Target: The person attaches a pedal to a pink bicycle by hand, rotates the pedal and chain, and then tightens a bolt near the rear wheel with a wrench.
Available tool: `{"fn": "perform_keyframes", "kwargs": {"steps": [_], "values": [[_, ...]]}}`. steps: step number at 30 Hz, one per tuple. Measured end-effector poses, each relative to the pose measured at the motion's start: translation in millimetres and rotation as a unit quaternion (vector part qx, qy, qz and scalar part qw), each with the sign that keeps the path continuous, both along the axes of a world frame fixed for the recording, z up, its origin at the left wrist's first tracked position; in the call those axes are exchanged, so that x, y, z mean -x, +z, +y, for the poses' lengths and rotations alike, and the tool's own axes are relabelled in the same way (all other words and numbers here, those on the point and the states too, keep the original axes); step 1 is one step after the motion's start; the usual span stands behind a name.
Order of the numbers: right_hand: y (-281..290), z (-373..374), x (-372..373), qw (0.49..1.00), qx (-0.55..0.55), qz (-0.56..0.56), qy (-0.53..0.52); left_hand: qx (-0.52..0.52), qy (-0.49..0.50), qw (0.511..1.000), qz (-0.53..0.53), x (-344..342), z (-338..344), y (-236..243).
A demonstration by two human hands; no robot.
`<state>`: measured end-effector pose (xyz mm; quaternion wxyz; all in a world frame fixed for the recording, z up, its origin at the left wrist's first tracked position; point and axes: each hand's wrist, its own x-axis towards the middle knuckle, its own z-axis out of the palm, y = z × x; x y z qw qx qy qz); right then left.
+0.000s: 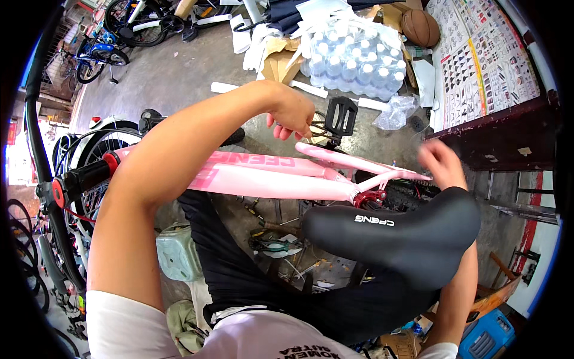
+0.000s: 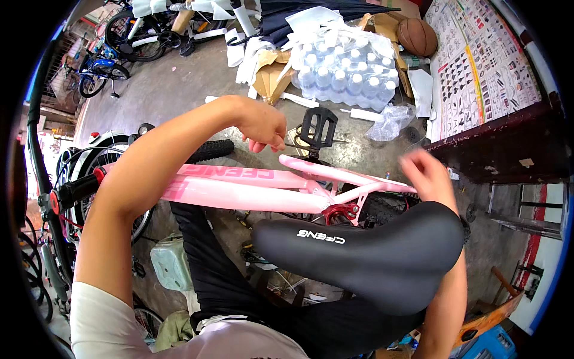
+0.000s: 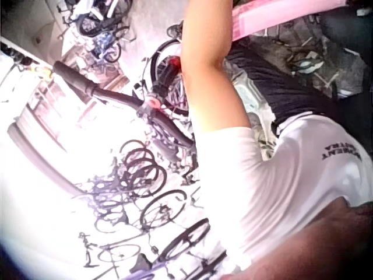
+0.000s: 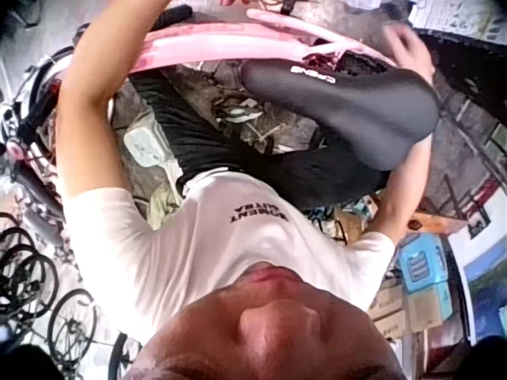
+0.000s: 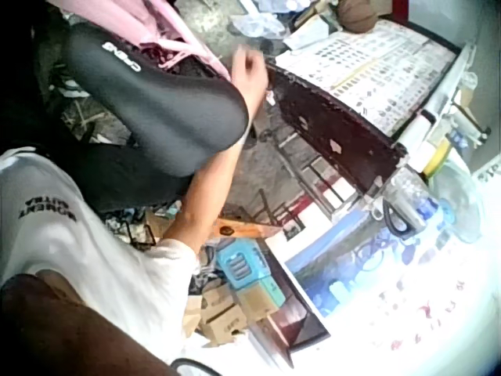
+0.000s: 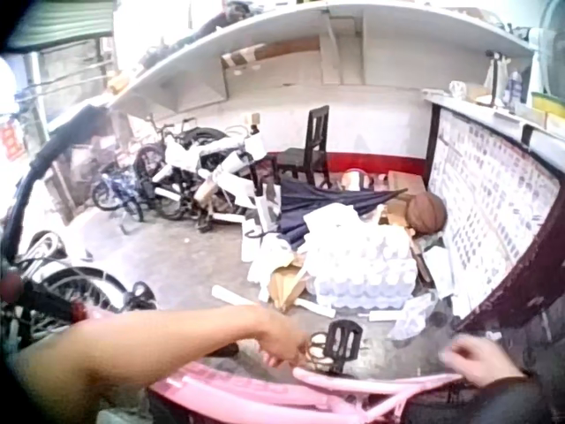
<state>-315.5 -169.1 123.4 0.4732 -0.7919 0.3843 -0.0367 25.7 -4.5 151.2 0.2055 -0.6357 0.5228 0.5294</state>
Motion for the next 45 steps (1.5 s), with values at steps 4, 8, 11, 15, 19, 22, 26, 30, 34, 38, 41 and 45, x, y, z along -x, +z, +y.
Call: {"fn": "perform_keyframes", "kwargs": {"steps": [4, 8, 11, 15, 19, 22, 26, 30, 34, 38, 41, 45], "values": [[-58, 32, -94, 0.986, -0.138, -0.084, -0.049, -0.006, 0.005, 1.0, 0.003, 1, -3, 2], [-77, 63, -127, 0.97, -0.221, -0.039, -0.093, -0.001, -0.003, 1.0, -0.006, 7, -7, 11], [-86, 65, -142, 0.956, -0.276, -0.076, -0.065, -0.01, -0.014, 1.0, -0.01, 4, -8, 9], [-89, 68, -149, 0.983, -0.142, -0.083, -0.075, -0.012, -0.009, 1.0, -0.016, 3, -7, 7], [-94, 59, -143, 0.989, -0.041, -0.101, -0.097, -0.016, 0.004, 1.0, -0.009, 2, -8, 6], [-61, 67, -140, 0.974, -0.161, -0.141, -0.076, -0.026, 0.004, 1.0, -0.007, 1, -9, 2], [-69, 31, -128, 0.979, -0.184, -0.084, 0.025, -0.02, -0.003, 1.0, -0.009, 2, -9, 4], [-70, 36, -130, 0.977, -0.208, -0.033, -0.039, 0.003, -0.012, 1.0, -0.009, 2, -9, 8], [-68, 27, -137, 0.972, -0.233, -0.033, 0.008, -0.01, -0.012, 1.0, -0.015, 1, -6, 7], [-54, 37, -142, 0.989, -0.138, -0.03, 0.039, -0.004, -0.022, 1.0, -0.021, 3, -11, 7], [-57, 33, -136, 0.975, -0.218, -0.051, 0.011, -0.013, -0.014, 1.0, -0.019, 1, -9, 4], [-98, 9, -104, 0.987, -0.145, 0.062, 0.012, 0.001, -0.027, 1.0, -0.014, 6, -11, 8]]}}
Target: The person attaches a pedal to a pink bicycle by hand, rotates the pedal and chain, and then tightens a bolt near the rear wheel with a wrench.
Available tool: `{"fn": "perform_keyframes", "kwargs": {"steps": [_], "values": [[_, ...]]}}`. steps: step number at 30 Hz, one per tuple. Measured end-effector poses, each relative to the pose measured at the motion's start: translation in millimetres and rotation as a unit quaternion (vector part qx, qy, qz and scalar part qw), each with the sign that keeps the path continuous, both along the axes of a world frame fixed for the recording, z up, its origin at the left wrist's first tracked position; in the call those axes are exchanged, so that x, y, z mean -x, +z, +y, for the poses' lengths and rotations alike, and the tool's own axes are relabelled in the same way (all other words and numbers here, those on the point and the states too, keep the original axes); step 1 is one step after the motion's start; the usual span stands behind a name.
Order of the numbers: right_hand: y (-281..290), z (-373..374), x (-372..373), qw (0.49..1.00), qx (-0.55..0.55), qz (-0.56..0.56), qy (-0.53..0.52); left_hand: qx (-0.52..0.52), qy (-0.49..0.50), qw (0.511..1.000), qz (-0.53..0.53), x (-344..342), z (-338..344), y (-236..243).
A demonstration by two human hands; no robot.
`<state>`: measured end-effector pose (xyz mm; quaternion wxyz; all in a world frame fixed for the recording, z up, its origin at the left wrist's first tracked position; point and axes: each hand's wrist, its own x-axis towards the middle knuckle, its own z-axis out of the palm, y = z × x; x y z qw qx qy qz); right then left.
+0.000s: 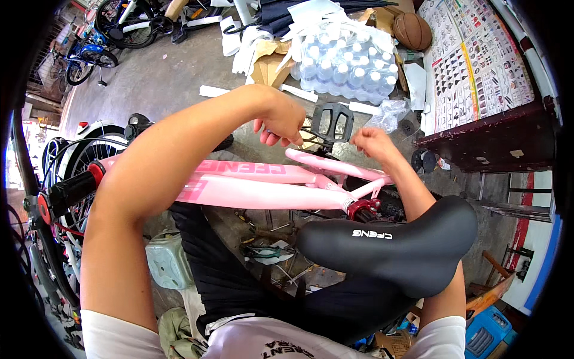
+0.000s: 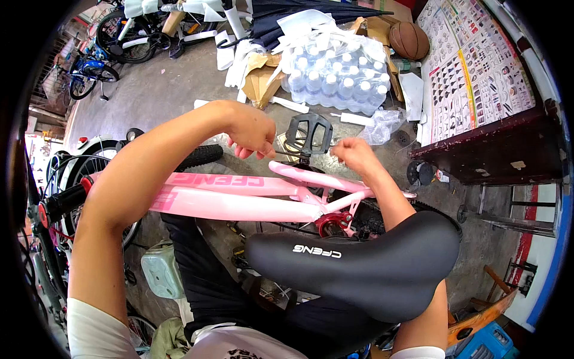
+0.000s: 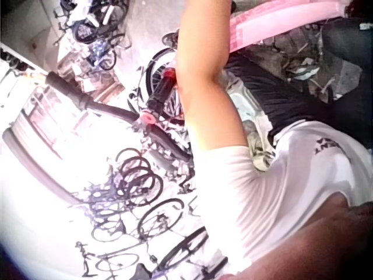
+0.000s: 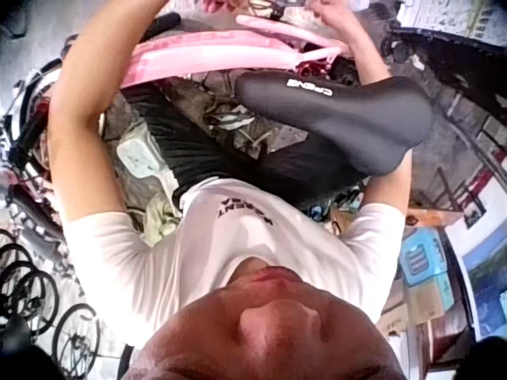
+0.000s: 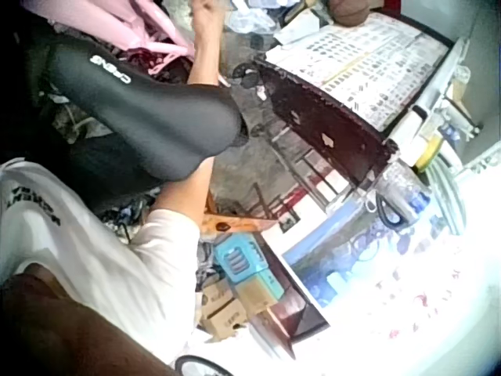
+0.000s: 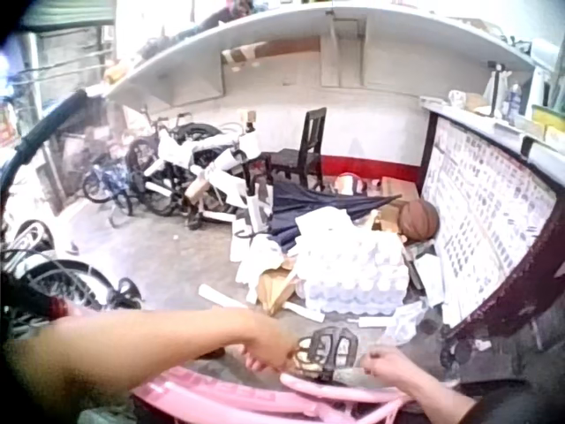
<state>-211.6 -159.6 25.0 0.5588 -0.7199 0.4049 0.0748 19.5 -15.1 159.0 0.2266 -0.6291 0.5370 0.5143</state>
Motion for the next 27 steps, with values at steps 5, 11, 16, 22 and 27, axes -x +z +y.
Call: {"fn": "perform_keyframes", "kwargs": {"steps": [5, 11, 16, 22, 27], "values": [[27, 7, -7, 0.96, -0.217, -0.116, -0.132, -0.012, 0.012, 1.0, 0.003, -5, 1, -5], [46, 22, -32, 0.988, -0.088, -0.12, -0.03, -0.009, 0.018, 1.0, 0.0, -4, 5, -3], [45, 29, -39, 0.996, 0.031, -0.084, 0.025, -0.014, 0.021, 1.0, 0.004, -6, 1, -9], [29, 8, -19, 0.999, -0.049, 0.003, -0.009, 0.02, 0.016, 0.999, 0.035, 2, 5, 2], [43, 16, -26, 0.999, -0.041, 0.011, -0.014, 0.004, 0.008, 1.0, 0.024, -3, 2, -4]]}}
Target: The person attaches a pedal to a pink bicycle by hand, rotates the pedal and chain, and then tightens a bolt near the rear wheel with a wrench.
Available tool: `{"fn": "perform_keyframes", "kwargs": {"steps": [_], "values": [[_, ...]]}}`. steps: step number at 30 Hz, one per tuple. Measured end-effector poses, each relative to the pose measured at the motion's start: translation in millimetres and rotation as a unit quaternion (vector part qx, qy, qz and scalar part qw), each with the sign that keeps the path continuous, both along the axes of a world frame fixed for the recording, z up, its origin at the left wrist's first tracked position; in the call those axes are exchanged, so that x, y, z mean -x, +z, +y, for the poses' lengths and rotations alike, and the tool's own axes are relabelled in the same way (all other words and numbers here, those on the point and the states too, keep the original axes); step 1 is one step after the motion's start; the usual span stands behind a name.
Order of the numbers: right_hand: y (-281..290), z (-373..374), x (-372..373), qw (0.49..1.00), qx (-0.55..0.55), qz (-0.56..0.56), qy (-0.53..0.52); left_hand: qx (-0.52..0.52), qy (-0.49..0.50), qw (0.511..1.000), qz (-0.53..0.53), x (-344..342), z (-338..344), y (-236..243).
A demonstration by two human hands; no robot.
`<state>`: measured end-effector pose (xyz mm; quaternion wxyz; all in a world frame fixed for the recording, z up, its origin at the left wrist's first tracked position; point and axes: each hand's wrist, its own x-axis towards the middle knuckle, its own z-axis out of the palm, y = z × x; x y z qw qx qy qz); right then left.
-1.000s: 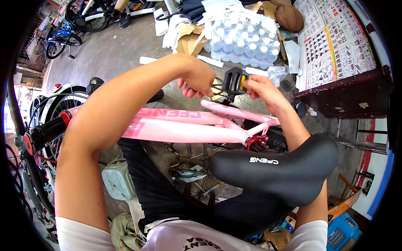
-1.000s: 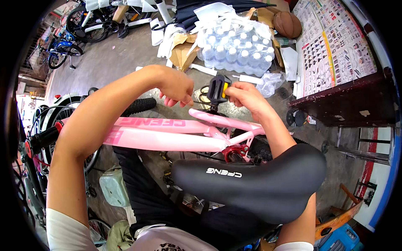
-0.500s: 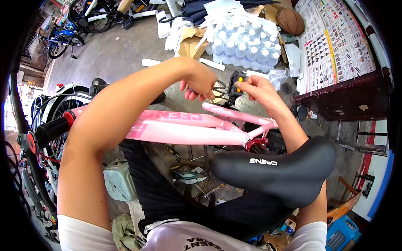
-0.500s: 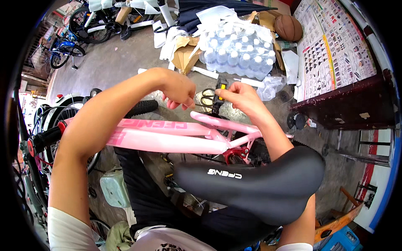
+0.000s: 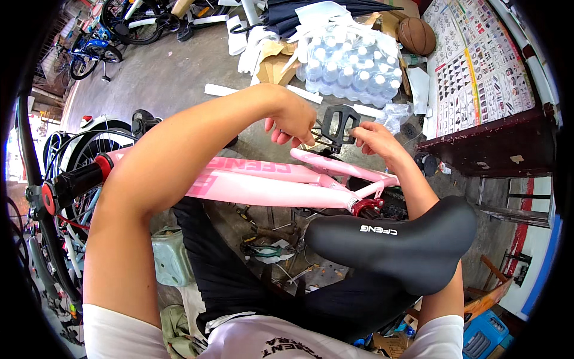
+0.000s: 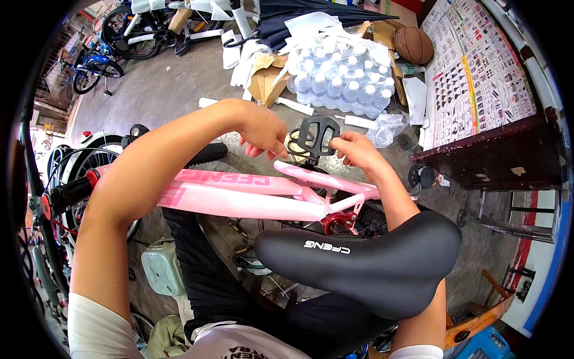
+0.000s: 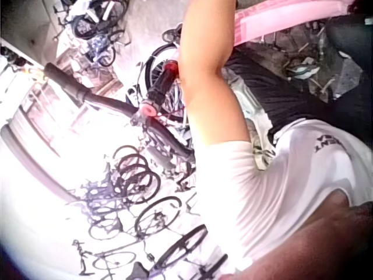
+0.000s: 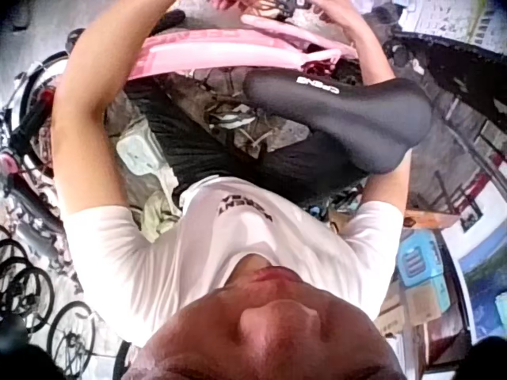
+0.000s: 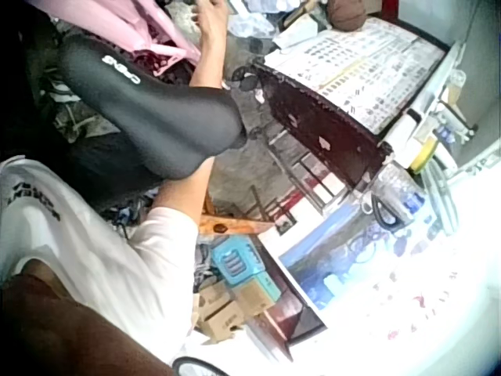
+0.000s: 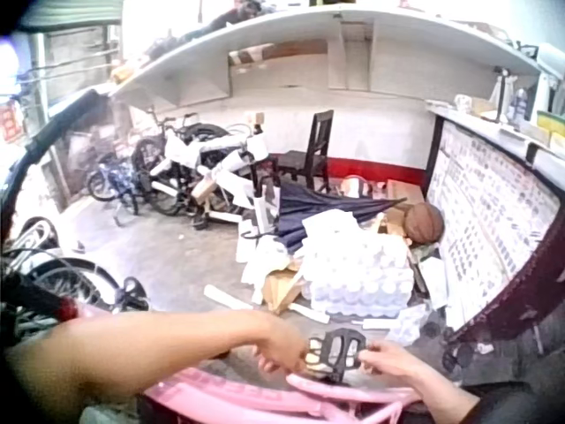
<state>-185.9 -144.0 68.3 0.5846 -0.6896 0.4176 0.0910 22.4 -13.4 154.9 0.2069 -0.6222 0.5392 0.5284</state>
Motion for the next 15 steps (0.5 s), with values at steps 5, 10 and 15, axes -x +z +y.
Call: {"fn": "perform_keyframes", "kwargs": {"steps": [5, 10, 15], "values": [[18, 13, -15, 0.996, 0.019, -0.079, 0.042, 0.003, 0.007, 1.0, -0.001, 1, 1, -2], [12, 9, -15, 0.991, 0.009, -0.088, 0.099, 0.01, 0.013, 1.0, 0.002, 0, 0, -2], [-8, -13, 7, 0.965, -0.187, -0.175, -0.047, 0.005, 0.019, 1.0, 0.009, -1, 3, -1]]}}
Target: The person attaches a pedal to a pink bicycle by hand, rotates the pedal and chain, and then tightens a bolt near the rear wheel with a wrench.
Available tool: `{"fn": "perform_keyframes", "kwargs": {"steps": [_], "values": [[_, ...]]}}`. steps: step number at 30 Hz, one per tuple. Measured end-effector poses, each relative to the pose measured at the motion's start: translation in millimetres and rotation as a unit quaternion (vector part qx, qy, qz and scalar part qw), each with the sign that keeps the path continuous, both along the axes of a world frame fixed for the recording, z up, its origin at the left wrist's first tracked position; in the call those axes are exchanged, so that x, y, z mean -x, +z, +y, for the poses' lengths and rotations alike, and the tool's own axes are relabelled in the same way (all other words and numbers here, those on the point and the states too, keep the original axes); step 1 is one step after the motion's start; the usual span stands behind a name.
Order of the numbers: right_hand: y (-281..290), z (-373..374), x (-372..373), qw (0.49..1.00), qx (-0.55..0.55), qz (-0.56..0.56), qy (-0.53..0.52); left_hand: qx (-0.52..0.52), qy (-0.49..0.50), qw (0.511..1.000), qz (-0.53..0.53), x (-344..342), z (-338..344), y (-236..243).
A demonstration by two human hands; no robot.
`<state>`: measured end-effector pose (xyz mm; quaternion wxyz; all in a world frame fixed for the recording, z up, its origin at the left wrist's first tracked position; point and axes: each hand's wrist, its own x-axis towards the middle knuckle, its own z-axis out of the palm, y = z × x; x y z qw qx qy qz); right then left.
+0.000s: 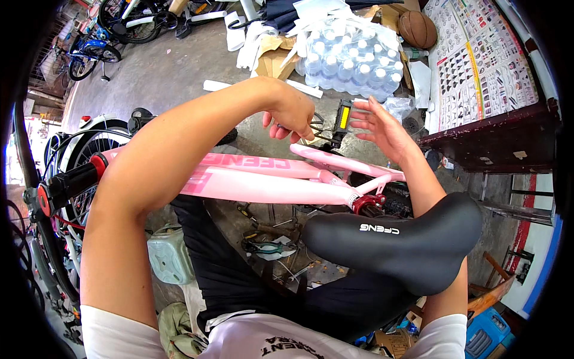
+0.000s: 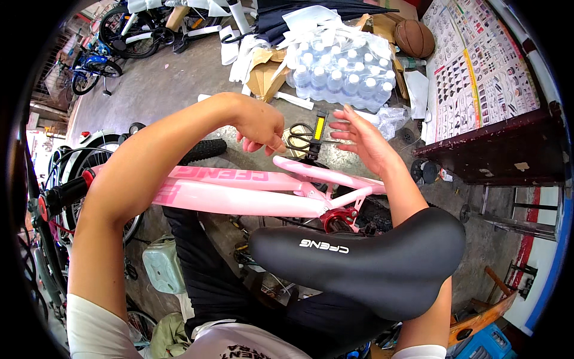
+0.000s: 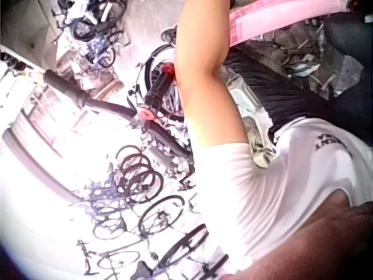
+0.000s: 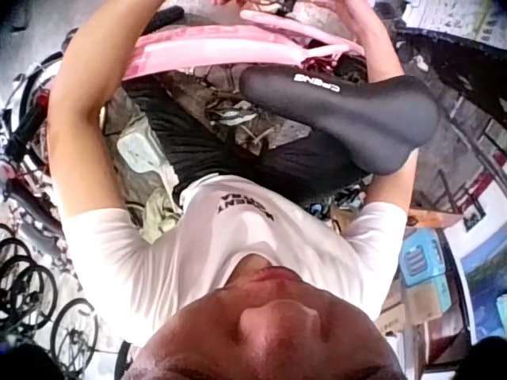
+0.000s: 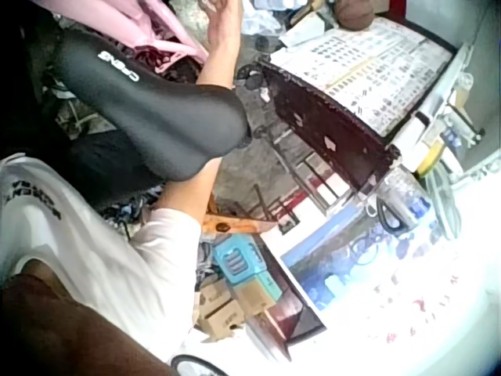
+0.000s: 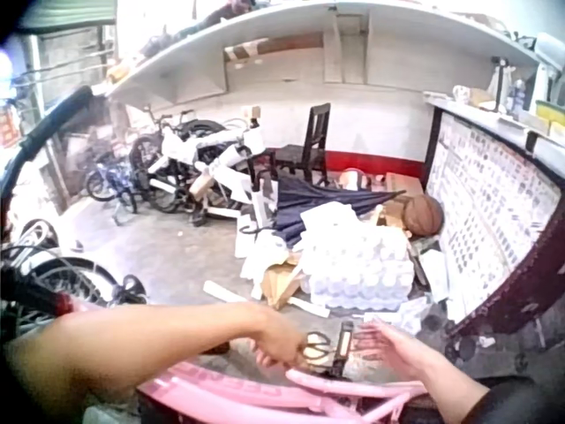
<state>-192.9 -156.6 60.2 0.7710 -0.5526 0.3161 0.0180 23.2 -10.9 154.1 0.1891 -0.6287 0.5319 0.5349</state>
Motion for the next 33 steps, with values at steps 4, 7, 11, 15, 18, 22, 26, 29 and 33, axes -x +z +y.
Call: {"fn": "perform_keyframes", "kwargs": {"steps": [4, 7, 11, 15, 18, 22, 26, 29, 33], "values": [[-25, 10, -1, 0.992, -0.121, -0.014, -0.024, 0.004, 0.001, 1.0, 0.0, 0, -2, -2], [-22, 24, -9, 0.991, -0.126, -0.041, 0.003, 0.003, 0.006, 1.0, 0.003, -3, 1, -2], [-24, 18, -12, 0.996, -0.067, 0.061, -0.012, -0.001, 0.012, 1.0, 0.006, 0, -1, 1], [6, 10, -7, 0.988, 0.047, 0.138, -0.053, -0.004, 0.009, 1.0, 0.007, 0, -1, 1], [21, 14, -8, 0.981, 0.122, 0.134, -0.064, -0.005, 0.008, 1.0, 0.009, -3, 1, -1], [38, 21, -11, 0.983, 0.145, 0.094, -0.055, -0.003, 0.009, 1.0, 0.007, -2, 0, -1], [44, 33, -20, 0.981, 0.162, 0.094, -0.055, -0.003, 0.002, 1.0, -0.003, 2, -3, -3], [38, 48, -38, 0.933, 0.346, 0.088, 0.038, 0.003, 0.0, 1.0, -0.006, 0, -2, -4], [22, 29, -37, 0.965, 0.257, 0.052, -0.013, 0.015, 0.004, 1.0, -0.004, -1, 2, 0]]}}
